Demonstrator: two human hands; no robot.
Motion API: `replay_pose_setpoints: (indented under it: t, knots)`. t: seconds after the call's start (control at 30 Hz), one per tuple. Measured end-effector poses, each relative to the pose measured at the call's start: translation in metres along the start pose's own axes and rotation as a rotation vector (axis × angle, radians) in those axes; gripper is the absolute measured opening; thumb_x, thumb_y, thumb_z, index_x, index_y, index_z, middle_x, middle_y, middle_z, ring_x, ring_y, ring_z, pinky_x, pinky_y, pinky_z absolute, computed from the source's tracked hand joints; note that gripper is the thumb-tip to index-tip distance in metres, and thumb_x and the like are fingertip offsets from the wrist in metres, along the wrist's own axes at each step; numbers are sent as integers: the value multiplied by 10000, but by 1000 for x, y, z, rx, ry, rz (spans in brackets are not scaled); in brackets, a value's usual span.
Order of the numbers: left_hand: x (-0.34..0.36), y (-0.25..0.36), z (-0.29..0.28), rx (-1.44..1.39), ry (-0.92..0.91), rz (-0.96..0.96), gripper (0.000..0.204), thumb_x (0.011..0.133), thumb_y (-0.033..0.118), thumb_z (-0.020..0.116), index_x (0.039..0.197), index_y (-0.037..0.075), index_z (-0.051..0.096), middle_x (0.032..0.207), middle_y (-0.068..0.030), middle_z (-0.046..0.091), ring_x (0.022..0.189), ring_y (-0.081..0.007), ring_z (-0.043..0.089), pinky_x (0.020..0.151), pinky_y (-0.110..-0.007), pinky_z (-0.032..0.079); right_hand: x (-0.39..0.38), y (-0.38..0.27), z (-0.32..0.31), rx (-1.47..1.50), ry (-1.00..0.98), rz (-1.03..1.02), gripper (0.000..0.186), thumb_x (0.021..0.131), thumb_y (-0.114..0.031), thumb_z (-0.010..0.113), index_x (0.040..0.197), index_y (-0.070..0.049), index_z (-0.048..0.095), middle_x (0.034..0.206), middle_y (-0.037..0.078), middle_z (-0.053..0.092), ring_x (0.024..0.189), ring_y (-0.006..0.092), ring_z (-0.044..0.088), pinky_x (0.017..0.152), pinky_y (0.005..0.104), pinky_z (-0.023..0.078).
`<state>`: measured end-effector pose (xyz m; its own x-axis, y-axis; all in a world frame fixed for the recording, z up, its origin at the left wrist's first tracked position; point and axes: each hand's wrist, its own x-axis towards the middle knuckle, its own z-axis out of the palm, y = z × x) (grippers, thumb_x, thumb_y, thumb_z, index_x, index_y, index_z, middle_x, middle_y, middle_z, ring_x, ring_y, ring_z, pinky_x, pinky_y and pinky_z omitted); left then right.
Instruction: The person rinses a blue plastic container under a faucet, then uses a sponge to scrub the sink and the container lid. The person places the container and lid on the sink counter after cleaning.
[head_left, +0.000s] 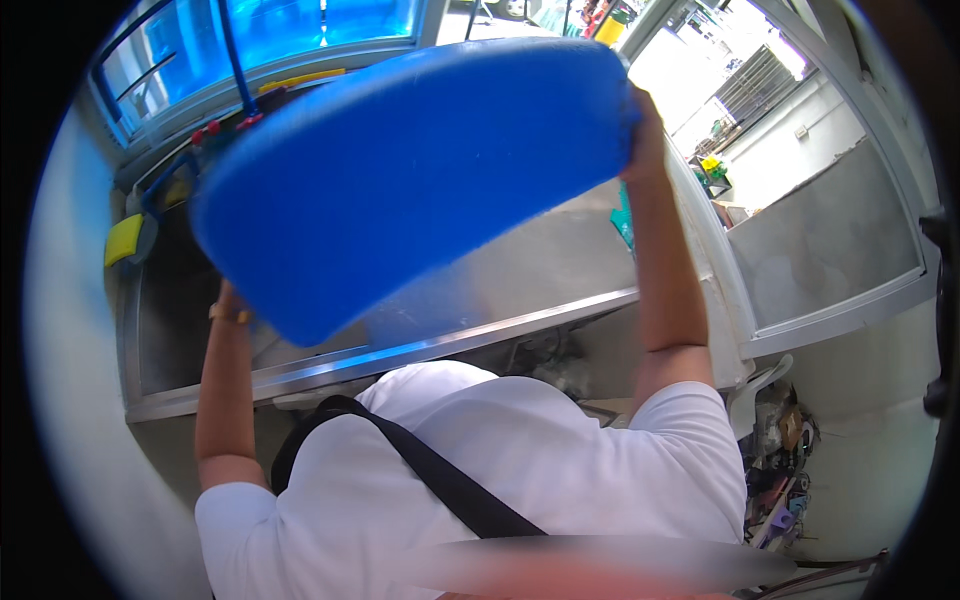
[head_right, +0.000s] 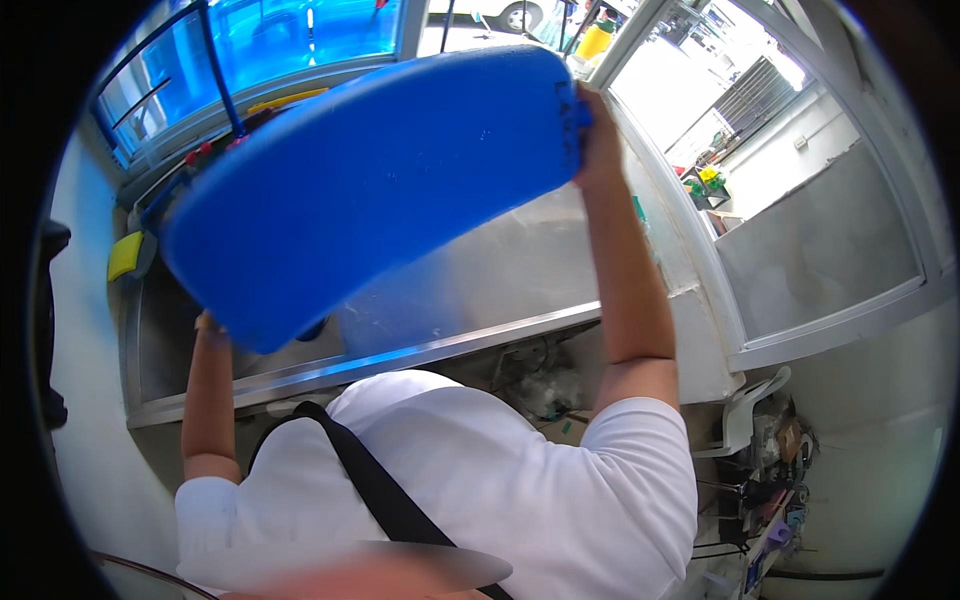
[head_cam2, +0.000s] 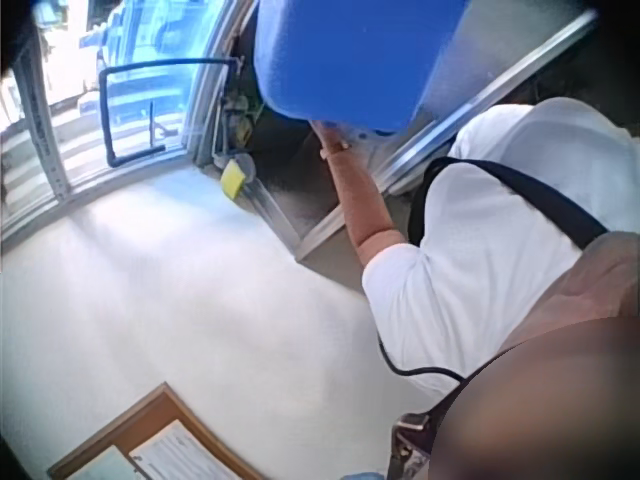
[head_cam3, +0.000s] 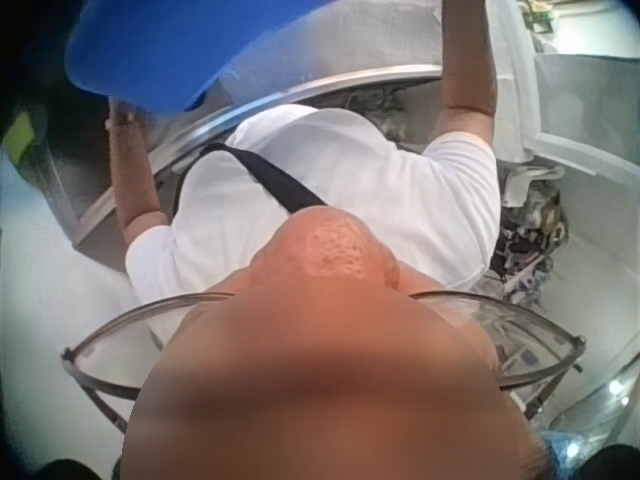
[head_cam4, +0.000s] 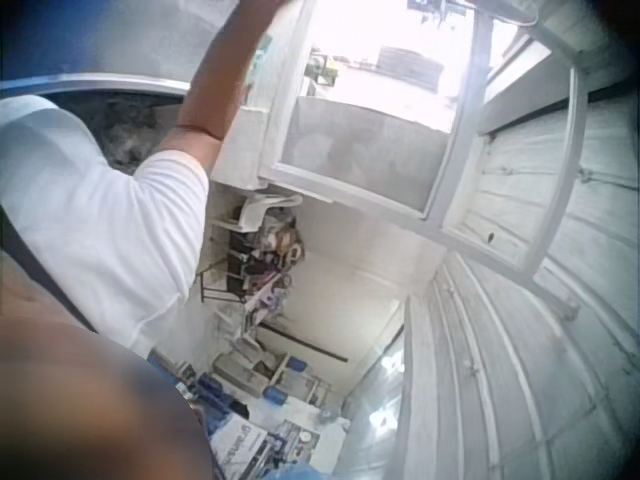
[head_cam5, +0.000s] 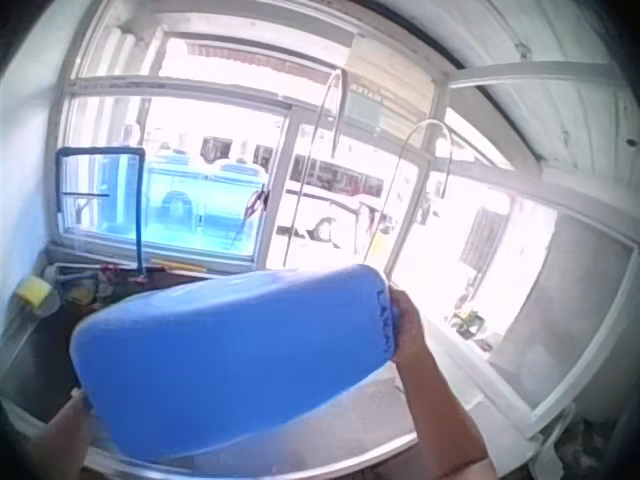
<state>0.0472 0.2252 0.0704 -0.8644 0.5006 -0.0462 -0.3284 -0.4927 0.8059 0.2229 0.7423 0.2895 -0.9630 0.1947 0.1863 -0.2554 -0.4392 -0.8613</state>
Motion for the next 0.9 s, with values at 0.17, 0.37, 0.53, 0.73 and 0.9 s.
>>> replay_pose_setpoints:
  t: [0.17, 0.37, 0.53, 0.73, 0.9]
  knots:
    - [39, -92, 163, 133, -192, -313, 926, 913, 737, 426, 1573, 130, 196, 1533, -193, 368, 1378, -333, 409, 1101, -522, 368, -56, -93, -11, -879, 83, -466, 537, 886, -295, 704, 1354, -58, 587, 1090, 110, 678, 997, 202, 661, 884, 316, 535]
    - [41, -206, 297, 677, -631, -302, 955, 899, 620, 597, 1595, 191, 102, 1617, -198, 185, 1450, -376, 286, 1145, -541, 302, -75, -131, -50, -1680, -147, -583, 574, 815, -371, 770, 1347, -212, 626, 1056, 100, 661, 983, 224, 634, 912, 357, 501]
    - [33, -260, 368, 1020, -947, -70, 900, 933, 581, 569, 1595, 186, 104, 1648, -168, 57, 1509, -370, 117, 1179, -492, 261, -96, -185, -87, -1541, -181, -165, 707, 768, -534, 731, 1372, -194, 589, 1220, 147, 635, 1174, 332, 581, 1048, 478, 429]
    - [74, -273, 371, 1183, -1440, -95, 679, 937, 501, 608, 1474, 128, 426, 1489, -130, 442, 1347, -295, 453, 1092, -397, 400, -94, -203, -102, -1741, 309, 105, 868, 748, -722, 635, 1405, -165, 533, 1282, 206, 618, 1174, 399, 607, 985, 544, 489]
    - [215, -278, 347, 1347, -902, 58, 307, 921, 270, 659, 1148, 65, 685, 1049, -131, 730, 929, -239, 704, 856, -358, 536, -96, -199, -112, -1801, 260, 51, 857, 775, -588, 659, 1452, -91, 483, 1312, 236, 600, 1083, 384, 659, 942, 479, 535]
